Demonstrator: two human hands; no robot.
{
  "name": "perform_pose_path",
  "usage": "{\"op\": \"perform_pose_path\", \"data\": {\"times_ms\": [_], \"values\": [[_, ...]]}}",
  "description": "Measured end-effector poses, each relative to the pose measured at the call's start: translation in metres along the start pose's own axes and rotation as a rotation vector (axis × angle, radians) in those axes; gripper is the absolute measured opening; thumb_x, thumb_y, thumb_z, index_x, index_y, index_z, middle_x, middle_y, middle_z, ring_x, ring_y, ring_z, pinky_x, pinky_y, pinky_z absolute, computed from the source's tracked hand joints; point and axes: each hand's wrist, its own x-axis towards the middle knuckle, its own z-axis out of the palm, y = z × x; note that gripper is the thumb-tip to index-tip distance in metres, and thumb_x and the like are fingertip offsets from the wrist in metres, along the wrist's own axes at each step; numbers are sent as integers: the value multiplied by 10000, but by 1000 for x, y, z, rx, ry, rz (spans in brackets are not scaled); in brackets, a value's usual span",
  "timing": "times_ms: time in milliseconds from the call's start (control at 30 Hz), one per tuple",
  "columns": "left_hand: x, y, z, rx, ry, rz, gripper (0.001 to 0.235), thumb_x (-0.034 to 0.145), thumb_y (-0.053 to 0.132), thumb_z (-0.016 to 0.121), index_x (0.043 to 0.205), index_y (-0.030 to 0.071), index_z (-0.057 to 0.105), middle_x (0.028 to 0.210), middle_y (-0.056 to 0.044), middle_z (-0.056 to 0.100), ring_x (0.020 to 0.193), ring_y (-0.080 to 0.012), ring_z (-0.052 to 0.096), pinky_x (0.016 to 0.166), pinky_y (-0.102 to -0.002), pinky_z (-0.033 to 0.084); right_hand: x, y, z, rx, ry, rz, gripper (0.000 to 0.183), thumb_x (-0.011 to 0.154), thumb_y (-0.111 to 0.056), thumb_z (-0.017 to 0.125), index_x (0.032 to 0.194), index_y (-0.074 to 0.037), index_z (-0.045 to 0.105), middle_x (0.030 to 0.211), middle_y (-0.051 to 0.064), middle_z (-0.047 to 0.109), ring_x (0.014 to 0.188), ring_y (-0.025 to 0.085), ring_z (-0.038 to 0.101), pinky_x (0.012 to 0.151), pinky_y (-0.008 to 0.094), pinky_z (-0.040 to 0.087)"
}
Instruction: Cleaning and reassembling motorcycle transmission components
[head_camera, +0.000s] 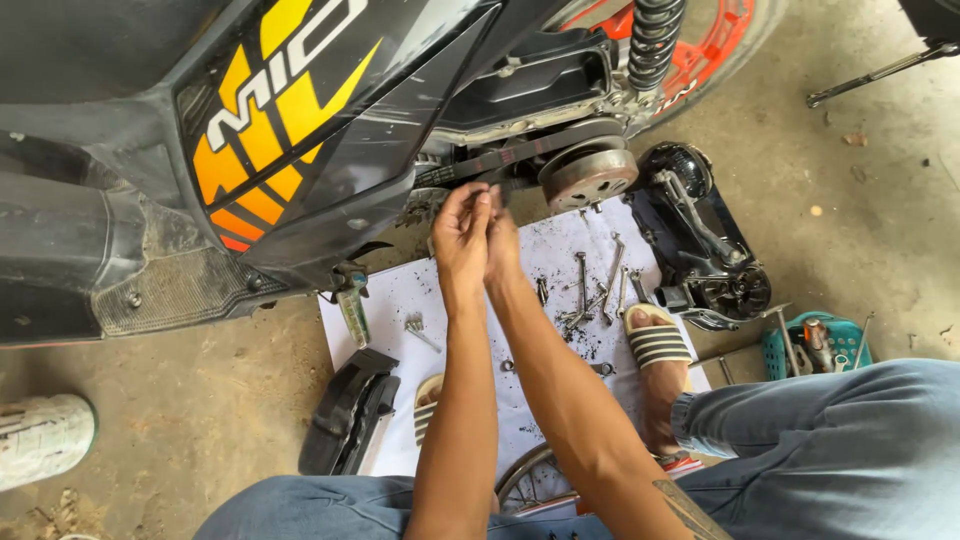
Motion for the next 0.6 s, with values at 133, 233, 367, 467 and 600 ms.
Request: {"op": "perform_pose_path", "data": {"times_ms": [133,233,367,467,600], "values": [[5,4,-7,-5,100,19,133,1023,173,626,1131,124,686,840,-42,675,671,-83,632,614,-216,555,-5,12,-14,-310,48,-233,212,892,-345,814,935,-150,743,771,46,709,652,130,647,564,258,543],[3,18,-11,-42,159,27,120,1033,157,607,1110,98,677,796,-41,642,618,-82,610,567,-202,543,-9,2,-4,-461,49,-354,142,892,-278,827,928,-155,765,767,44,714,661,113,636,573,252,534],[11,8,-21,-23,202,55,127,1028,181,625,1102,93,678,772,-47,634,583,-98,631,466,-156,422,63,49,-43,-721,148,-333,242,819,-323,854,897,-109,771,735,74,713,690,187,664,628,339,529],[14,-1,-23,2,223,54,129,1027,205,632,1100,114,687,761,-55,644,579,-104,646,445,-157,383,23,16,-36,-912,148,-402,245,826,-321,841,949,-126,757,809,91,745,803,218,728,707,366,564],[4,17,-16,43,226,20,153,1026,236,640,1102,118,701,772,-63,669,585,-110,651,447,-168,385,16,5,-28,-1069,159,-500,280,887,-231,744,1127,-100,683,994,156,741,1046,349,729,894,454,566]]}}
